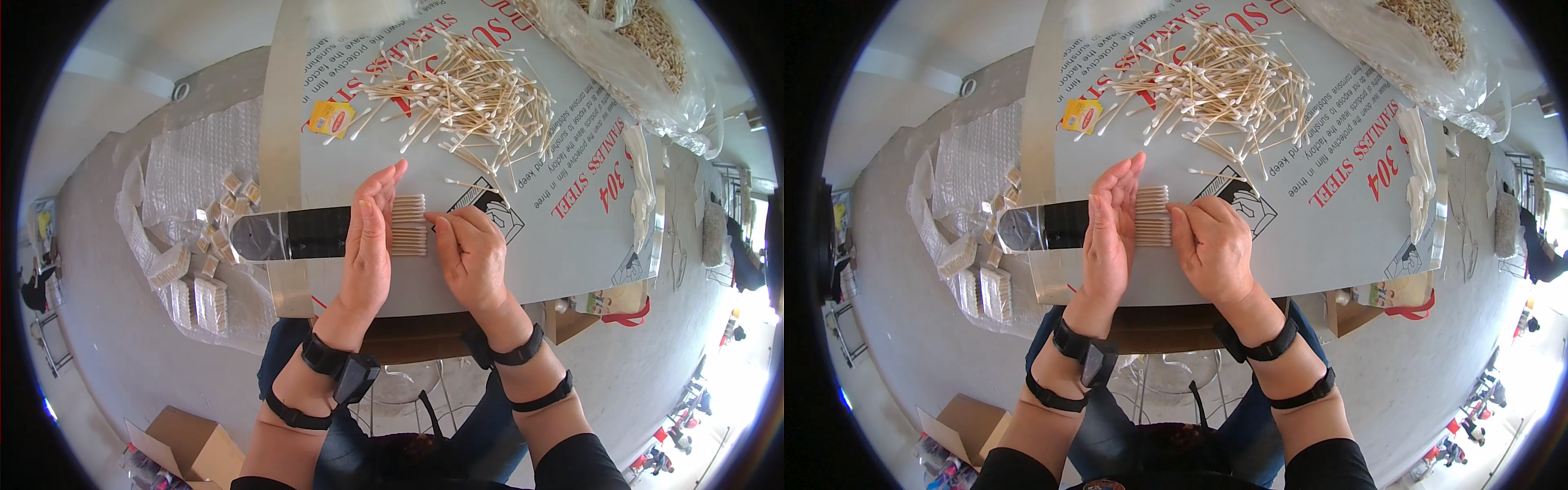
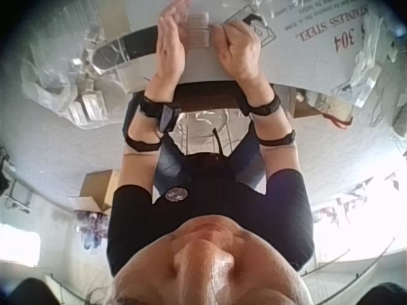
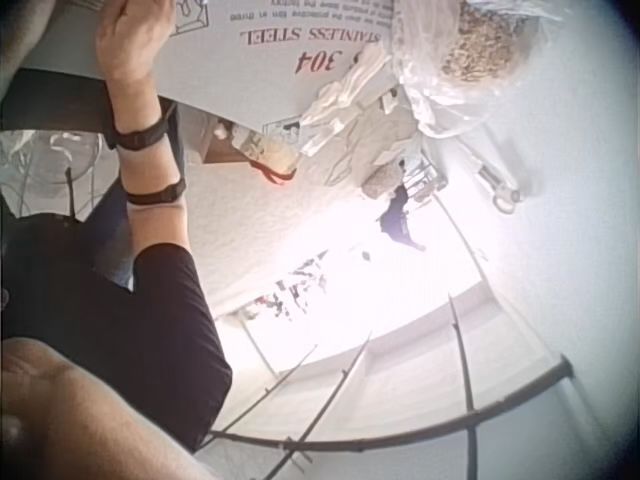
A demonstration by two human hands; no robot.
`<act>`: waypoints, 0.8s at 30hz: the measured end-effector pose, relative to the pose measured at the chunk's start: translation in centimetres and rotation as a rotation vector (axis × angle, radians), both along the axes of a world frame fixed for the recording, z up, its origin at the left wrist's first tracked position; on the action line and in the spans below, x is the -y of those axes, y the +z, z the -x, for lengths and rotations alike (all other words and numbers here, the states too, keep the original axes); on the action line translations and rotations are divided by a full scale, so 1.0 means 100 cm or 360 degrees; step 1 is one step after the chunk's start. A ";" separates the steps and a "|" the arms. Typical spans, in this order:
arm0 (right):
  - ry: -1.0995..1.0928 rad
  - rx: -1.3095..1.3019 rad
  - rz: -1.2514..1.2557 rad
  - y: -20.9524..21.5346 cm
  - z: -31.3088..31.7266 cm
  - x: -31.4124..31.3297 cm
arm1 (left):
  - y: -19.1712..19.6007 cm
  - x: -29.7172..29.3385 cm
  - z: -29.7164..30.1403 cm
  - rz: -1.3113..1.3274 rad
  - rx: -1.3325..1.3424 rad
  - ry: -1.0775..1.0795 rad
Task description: Packaging loose cotton swabs into small retail boxes.
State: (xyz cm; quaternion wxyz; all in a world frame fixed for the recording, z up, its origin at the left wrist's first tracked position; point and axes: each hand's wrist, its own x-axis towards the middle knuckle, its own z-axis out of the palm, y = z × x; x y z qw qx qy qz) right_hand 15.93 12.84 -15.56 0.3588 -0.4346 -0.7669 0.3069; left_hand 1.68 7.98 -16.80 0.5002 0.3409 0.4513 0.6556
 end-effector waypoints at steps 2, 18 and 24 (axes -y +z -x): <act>0.0010 0.0028 -0.0007 0.000 0.000 -0.001 | 0.002 0.000 -0.001 0.0006 -0.0013 0.0002; -0.0017 0.0109 -0.0026 0.003 0.004 -0.002 | -0.001 0.000 -0.001 0.0002 0.0025 0.0015; -0.0015 0.0159 -0.0036 0.002 0.004 -0.003 | 0.001 0.000 0.000 0.0009 0.0020 0.0009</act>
